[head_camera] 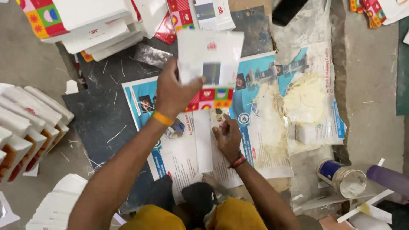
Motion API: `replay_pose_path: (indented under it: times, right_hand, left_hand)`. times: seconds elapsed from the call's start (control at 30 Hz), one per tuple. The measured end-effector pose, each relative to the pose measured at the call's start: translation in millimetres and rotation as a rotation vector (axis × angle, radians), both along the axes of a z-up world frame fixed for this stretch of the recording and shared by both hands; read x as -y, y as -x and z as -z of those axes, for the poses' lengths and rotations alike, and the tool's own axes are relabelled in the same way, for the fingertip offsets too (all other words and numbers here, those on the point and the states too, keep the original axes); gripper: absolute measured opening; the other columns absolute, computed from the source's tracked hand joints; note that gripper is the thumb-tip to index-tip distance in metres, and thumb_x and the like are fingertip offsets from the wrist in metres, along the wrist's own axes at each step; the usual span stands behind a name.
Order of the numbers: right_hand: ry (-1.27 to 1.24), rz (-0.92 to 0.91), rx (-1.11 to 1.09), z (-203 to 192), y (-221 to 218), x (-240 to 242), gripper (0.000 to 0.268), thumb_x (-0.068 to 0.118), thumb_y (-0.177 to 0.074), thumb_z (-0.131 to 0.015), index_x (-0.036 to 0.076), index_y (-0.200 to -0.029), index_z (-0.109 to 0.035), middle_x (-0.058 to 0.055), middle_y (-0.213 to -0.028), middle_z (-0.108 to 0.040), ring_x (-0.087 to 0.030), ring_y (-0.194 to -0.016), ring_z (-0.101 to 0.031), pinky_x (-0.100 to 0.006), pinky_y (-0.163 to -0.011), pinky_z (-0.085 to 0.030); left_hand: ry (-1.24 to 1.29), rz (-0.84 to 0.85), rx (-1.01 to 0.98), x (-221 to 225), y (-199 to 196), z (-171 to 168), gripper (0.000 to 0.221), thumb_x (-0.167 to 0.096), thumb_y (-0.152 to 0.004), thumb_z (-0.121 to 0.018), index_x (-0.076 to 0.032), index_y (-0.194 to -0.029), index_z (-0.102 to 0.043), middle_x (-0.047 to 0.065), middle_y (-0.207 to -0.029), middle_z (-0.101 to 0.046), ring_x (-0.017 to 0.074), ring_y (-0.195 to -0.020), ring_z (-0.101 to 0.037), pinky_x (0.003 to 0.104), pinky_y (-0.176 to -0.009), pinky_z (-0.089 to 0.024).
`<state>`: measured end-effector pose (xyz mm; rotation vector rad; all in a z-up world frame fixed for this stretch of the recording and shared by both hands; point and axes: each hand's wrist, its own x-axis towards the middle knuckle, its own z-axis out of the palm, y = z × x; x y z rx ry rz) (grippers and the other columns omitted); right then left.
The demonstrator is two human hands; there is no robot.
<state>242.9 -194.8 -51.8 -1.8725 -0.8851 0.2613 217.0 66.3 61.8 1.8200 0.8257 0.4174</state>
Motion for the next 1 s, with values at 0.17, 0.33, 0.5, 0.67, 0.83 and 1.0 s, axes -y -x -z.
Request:
replay_pose_path:
  times: [0.17, 0.33, 0.5, 0.67, 0.83, 1.0]
  right_hand:
    - [0.223, -0.001, 0.186, 0, -11, -23, 0.065, 0.016, -0.08, -0.087, -0.002, -0.135, -0.057, -0.008, -0.082, -0.057, -0.018, -0.062, -0.054, -0.03, -0.052, -0.045]
    - [0.194, -0.019, 0.196, 12, -17, -18, 0.062, 0.017, -0.085, -0.085, -0.004, -0.136, -0.054, -0.009, -0.083, -0.06, -0.02, -0.063, -0.057, -0.032, -0.053, -0.047]
    - [0.276, -0.027, 0.172, 8, -16, -17, 0.056, 0.019, -0.087, -0.084, -0.001, -0.131, -0.057, -0.01, -0.083, -0.059, -0.021, -0.064, -0.058, -0.033, -0.054, -0.047]
    - [0.242, 0.008, 0.168, 14, -11, -19, 0.056, 0.017, -0.087, -0.083, -0.005, -0.131, -0.058, -0.008, -0.081, -0.059, -0.018, -0.06, -0.055, -0.03, -0.051, -0.045]
    - [0.255, 0.029, 0.121, 6, -7, -22, 0.051, 0.013, -0.086, -0.084, -0.004, -0.129, -0.061, -0.008, -0.083, -0.06, -0.016, -0.059, -0.054, -0.028, -0.051, -0.044]
    - [0.104, -0.099, 0.272, -35, -21, -71, 0.041, 0.007, -0.092, -0.081, -0.001, -0.129, -0.065, -0.003, -0.08, -0.059, -0.016, -0.064, -0.054, -0.03, -0.058, -0.044]
  left_hand:
    - [0.412, -0.206, 0.486, -63, -105, 70, 0.04, -0.006, -0.081, -0.085, 0.001, -0.112, -0.062, 0.009, -0.102, -0.074, 0.0163, -0.092, -0.071, 0.031, -0.084, -0.06]
    - [0.585, -0.304, 0.445, -103, -147, 124, 0.039, -0.006, -0.075, -0.084, 0.001, -0.107, -0.062, 0.009, -0.096, -0.076, 0.0178, -0.081, -0.077, 0.03, -0.073, -0.065]
    - [0.711, -0.348, 0.503, -109, -149, 168, 0.035, -0.005, -0.077, -0.085, 0.005, -0.098, -0.06, 0.016, -0.09, -0.074, 0.0251, -0.077, -0.082, 0.034, -0.065, -0.068]
    - [-0.296, -0.606, 0.073, -79, -141, 143, 0.065, -0.025, -0.076, -0.093, 0.006, -0.118, -0.054, 0.024, -0.119, -0.059, 0.0418, -0.116, -0.057, 0.049, -0.099, -0.049]
    - [-0.414, -0.344, 0.314, -17, -9, 48, 0.048, -0.014, -0.099, -0.076, -0.006, -0.141, -0.054, 0.015, -0.137, -0.058, 0.0271, -0.136, -0.053, 0.042, -0.119, -0.043]
    - [-0.488, -0.635, 0.38, -102, 94, 22, 0.043, -0.019, -0.113, -0.069, -0.003, -0.147, -0.05, 0.011, -0.144, -0.055, 0.0191, -0.138, -0.052, 0.034, -0.118, -0.041]
